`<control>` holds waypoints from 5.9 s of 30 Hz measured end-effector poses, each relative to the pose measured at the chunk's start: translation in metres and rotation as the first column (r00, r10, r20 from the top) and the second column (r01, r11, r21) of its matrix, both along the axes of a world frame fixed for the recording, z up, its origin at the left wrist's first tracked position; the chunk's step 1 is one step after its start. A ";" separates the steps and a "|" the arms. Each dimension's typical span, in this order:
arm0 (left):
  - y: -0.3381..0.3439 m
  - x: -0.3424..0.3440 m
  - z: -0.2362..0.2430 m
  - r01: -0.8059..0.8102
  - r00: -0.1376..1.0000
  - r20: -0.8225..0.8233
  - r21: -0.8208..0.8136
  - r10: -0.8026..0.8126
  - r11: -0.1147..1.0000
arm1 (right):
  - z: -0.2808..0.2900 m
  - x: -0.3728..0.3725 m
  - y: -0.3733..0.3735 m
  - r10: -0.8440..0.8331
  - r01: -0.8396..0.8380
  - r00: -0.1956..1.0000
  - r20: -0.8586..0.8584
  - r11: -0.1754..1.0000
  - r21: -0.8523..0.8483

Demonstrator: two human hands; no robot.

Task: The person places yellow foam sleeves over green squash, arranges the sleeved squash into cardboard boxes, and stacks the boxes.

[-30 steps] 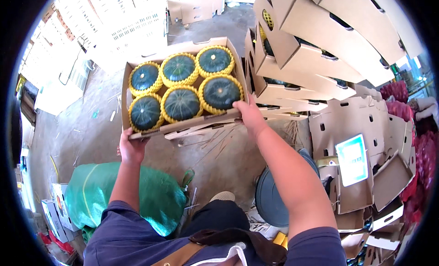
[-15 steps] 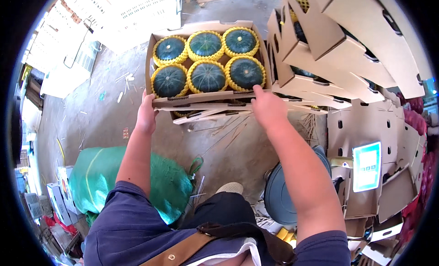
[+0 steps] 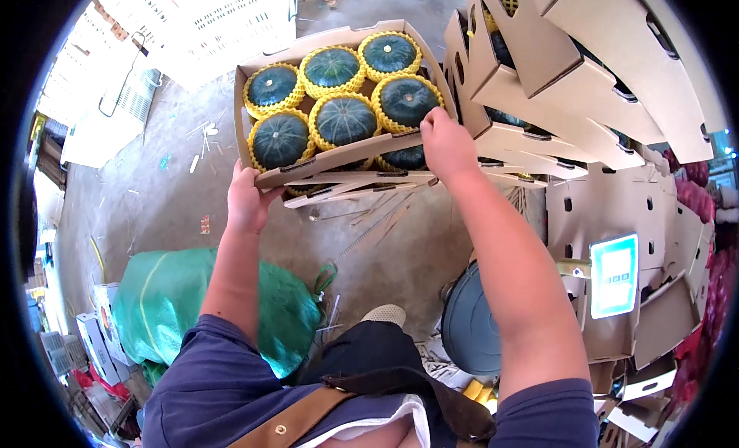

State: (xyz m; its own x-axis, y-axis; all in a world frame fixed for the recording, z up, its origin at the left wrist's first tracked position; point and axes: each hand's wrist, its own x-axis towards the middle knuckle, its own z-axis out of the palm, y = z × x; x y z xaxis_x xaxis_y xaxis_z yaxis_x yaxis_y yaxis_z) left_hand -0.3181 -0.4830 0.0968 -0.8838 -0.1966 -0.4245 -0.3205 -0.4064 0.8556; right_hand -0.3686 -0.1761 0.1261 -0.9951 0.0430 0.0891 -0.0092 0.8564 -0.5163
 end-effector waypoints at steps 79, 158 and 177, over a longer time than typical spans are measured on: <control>0.256 0.194 -0.064 0.670 0.006 0.147 -0.735 -0.989 -0.105 | 0.227 0.629 0.275 -0.614 0.562 0.684 -0.394 0.099 0.821; 0.330 0.403 0.069 0.006 -0.491 0.575 -0.749 -0.654 -0.663 | -0.215 0.939 0.039 -0.803 0.879 -0.432 0.409 -0.476 -0.006; 0.380 0.460 0.020 -0.143 -0.631 0.703 -0.521 -0.328 -0.842 | -0.161 0.937 0.125 -0.964 0.984 -0.175 0.201 -0.175 0.019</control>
